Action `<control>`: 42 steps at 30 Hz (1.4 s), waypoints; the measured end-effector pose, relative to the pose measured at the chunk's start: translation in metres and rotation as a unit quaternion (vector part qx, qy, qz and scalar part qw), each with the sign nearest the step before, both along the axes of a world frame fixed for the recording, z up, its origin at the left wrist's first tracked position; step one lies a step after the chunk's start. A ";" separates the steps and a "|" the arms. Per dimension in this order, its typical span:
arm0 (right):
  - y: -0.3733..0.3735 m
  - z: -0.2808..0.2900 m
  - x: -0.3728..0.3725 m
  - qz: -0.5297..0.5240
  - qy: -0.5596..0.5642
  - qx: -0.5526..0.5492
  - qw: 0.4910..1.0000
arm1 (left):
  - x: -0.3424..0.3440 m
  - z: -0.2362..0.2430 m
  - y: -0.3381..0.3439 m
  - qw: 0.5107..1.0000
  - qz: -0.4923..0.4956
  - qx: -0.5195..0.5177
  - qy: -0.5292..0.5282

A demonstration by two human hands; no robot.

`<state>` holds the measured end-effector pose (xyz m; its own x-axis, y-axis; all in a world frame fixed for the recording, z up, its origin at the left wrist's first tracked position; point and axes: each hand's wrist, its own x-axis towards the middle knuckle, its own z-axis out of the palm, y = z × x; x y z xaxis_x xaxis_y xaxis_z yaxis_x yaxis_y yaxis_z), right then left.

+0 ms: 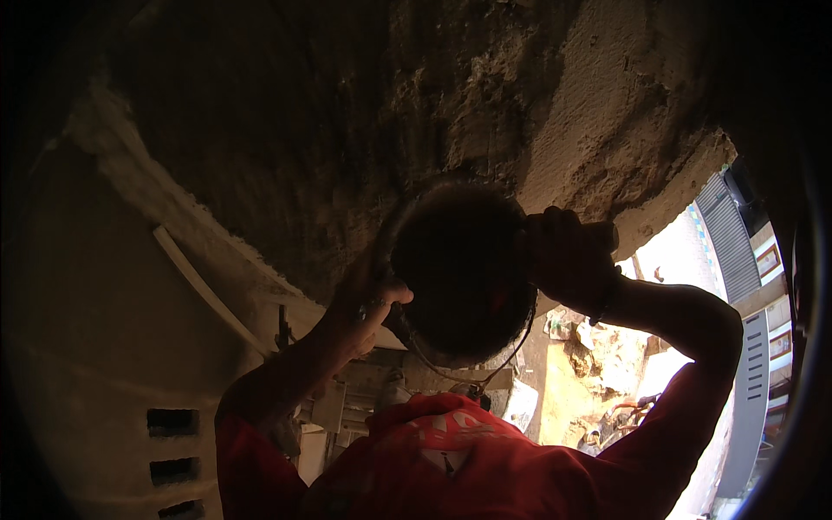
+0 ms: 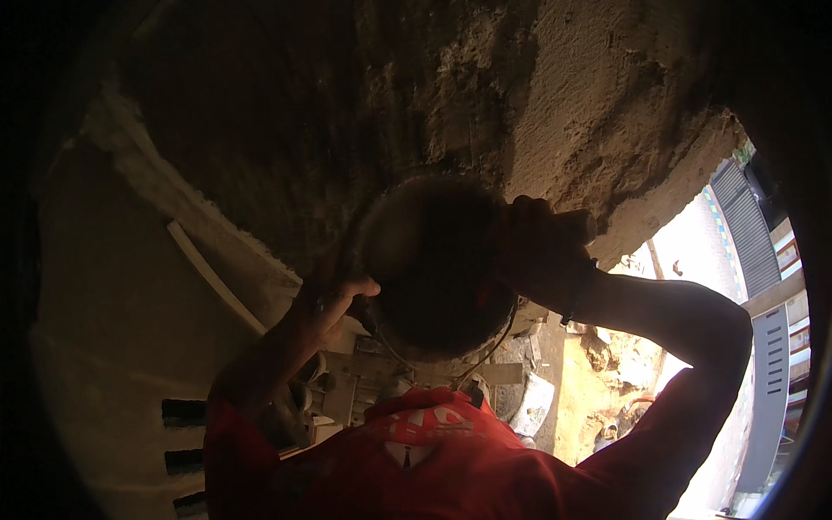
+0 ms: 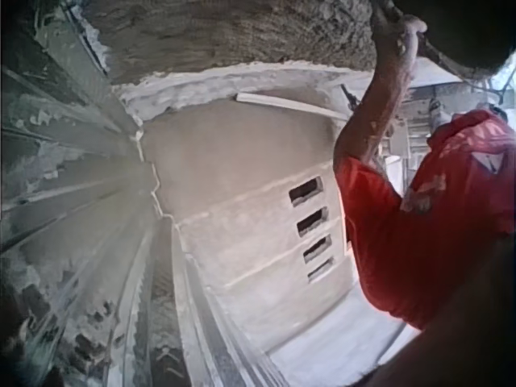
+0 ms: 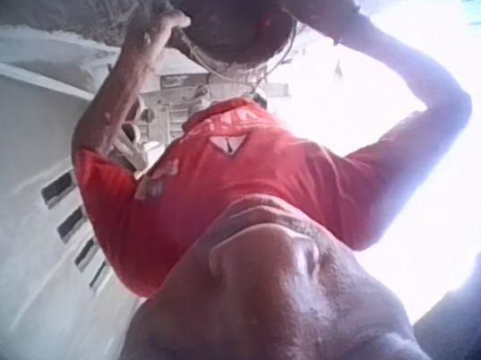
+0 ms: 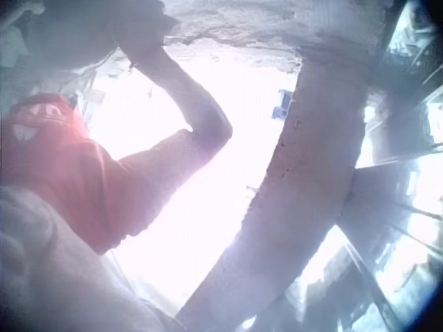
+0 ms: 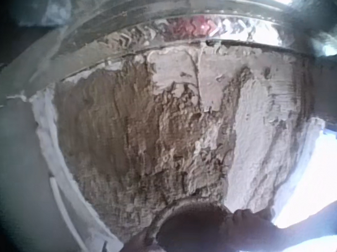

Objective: The person applies plaster to a ceiling using a trowel, smooths the surface with a wooden straightedge, and reaches into a bucket to retrieve more plaster.

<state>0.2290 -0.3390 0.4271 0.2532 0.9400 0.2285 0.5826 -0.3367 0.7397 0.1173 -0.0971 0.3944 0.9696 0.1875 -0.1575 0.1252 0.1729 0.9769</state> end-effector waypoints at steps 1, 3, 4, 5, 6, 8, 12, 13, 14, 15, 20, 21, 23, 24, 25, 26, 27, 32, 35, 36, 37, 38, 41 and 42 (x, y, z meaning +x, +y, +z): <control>-0.001 -0.012 0.000 0.009 -0.012 -0.007 1.000 | 0.001 0.001 0.000 1.000 -0.003 0.021 0.009; 0.004 -0.024 -0.004 -0.033 0.099 0.018 0.994 | 0.000 -0.001 0.000 0.998 -0.004 0.064 0.025; 0.007 -0.027 -0.009 -0.088 0.220 0.048 0.970 | -0.003 -0.003 -0.003 0.999 -0.005 0.043 -0.003; 0.004 -0.032 -0.009 -0.095 0.278 0.060 0.954 | -0.002 -0.005 -0.001 0.999 -0.015 0.047 0.003; 0.002 -0.037 -0.009 -0.102 0.333 0.074 0.934 | -0.002 -0.006 0.001 0.998 -0.022 0.053 0.008; -0.014 -0.069 0.001 -0.007 0.334 0.077 0.939 | -0.002 -0.009 0.004 0.998 -0.027 0.062 0.008; -0.015 -0.094 -0.002 0.049 0.367 0.097 0.924 | 0.005 -0.018 0.003 0.998 -0.038 0.050 -0.019; -0.015 -0.097 -0.002 0.076 0.349 0.133 0.925 | 0.005 -0.018 0.003 0.998 -0.039 0.045 -0.024; -0.014 -0.099 0.000 0.104 0.327 0.168 0.924 | 0.005 -0.013 0.003 0.998 -0.034 0.042 -0.031; -0.015 -0.097 0.003 0.114 0.323 0.178 0.922 | 0.003 -0.005 0.002 0.998 -0.029 0.038 -0.039; -0.009 -0.039 -0.001 0.085 0.357 0.195 0.910 | 0.002 0.009 0.010 0.998 -0.004 0.053 -0.022; -0.010 -0.027 -0.003 0.073 0.362 0.212 0.905 | 0.000 0.014 0.010 0.999 0.001 0.040 -0.030; -0.011 0.011 -0.008 0.025 0.366 0.173 0.914 | -0.005 0.019 0.013 0.999 0.020 0.037 -0.024; -0.015 0.032 -0.012 -0.005 0.368 0.153 0.917 | -0.006 0.018 0.015 0.999 0.027 0.041 -0.011; -0.020 0.050 -0.016 -0.017 0.359 0.151 0.921 | -0.007 0.018 0.016 0.998 0.034 0.046 0.002; -0.025 0.065 -0.018 -0.026 0.352 0.148 0.924 | -0.009 0.019 0.017 0.999 0.028 0.030 0.001; -0.028 0.077 -0.017 -0.032 0.349 0.144 0.925 | -0.012 0.017 0.018 1.000 0.026 0.013 0.005; -0.044 0.116 0.006 0.053 0.395 0.105 0.911 | -0.017 0.021 0.008 0.999 0.026 -0.030 -0.012; -0.021 0.131 0.041 -0.127 0.561 0.186 0.797 | -0.022 0.006 0.010 0.999 0.023 -0.045 0.000; -0.016 0.135 0.059 -0.124 0.461 0.189 0.858 | -0.023 -0.003 0.012 0.998 0.030 -0.051 0.017; -0.020 0.142 0.073 -0.122 0.346 0.196 0.909 | -0.022 -0.005 0.013 0.998 0.030 -0.053 0.026; -0.054 0.168 0.064 -0.090 0.378 0.301 0.871 | -0.008 -0.008 0.003 0.998 -0.017 -0.059 0.004; -0.020 0.178 0.047 0.073 0.264 0.380 0.883 | -0.022 -0.013 0.013 0.999 0.030 -0.025 0.018; -0.019 0.184 0.035 0.061 0.285 0.374 0.880 | -0.022 -0.011 0.013 0.999 0.027 -0.029 0.017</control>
